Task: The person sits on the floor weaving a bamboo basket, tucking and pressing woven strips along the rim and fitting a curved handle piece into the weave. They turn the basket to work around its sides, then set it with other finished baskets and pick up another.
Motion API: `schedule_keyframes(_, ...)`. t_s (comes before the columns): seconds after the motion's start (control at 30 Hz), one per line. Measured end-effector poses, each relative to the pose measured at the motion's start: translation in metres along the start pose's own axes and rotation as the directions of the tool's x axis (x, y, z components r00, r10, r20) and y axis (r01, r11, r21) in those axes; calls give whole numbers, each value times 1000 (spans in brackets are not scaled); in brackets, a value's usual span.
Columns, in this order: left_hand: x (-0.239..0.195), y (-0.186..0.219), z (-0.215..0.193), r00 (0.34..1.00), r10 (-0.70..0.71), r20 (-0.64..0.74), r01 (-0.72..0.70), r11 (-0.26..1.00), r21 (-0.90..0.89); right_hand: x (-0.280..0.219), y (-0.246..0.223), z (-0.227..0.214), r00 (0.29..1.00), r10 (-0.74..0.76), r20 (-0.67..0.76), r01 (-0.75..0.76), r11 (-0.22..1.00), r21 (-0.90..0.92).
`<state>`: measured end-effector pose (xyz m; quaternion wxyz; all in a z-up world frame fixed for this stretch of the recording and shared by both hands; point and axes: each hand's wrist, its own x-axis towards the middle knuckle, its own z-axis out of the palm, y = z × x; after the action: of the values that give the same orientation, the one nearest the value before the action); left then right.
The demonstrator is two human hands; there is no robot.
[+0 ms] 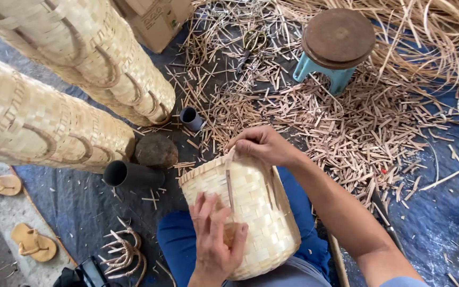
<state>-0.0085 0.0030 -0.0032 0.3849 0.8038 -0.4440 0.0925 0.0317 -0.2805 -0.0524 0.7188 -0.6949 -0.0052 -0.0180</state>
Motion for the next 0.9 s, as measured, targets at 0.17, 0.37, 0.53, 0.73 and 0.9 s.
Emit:
schedule_keyframes(0.17, 0, -1, 3, 1000, 12, 26, -13, 999, 39, 2, -18, -6, 1000, -16, 1, 15, 998, 56)
schedule_keyframes(0.37, 15, 15, 3, 1000, -8, 29, 6, 999, 45, -4, -31, -11, 1000, 30, 9, -28, 986, -166)
schedule_keyframes(0.53, 18, 12, 11, 997, -76, 30, 75, 996, 49, -2, -39, -20, 998, 8, 55, 1, 987, -161)
schedule_keyframes(0.73, 18, 14, 10, 993, -114, 33, 114, 993, 23, -8, -77, -14, 993, -96, 67, 115, 899, -422)
schedule_keyframes(0.9, 17, 15, 11, 992, -122, 30, 122, 992, 11, -9, -82, -1, 990, -131, 60, 142, 825, -547)
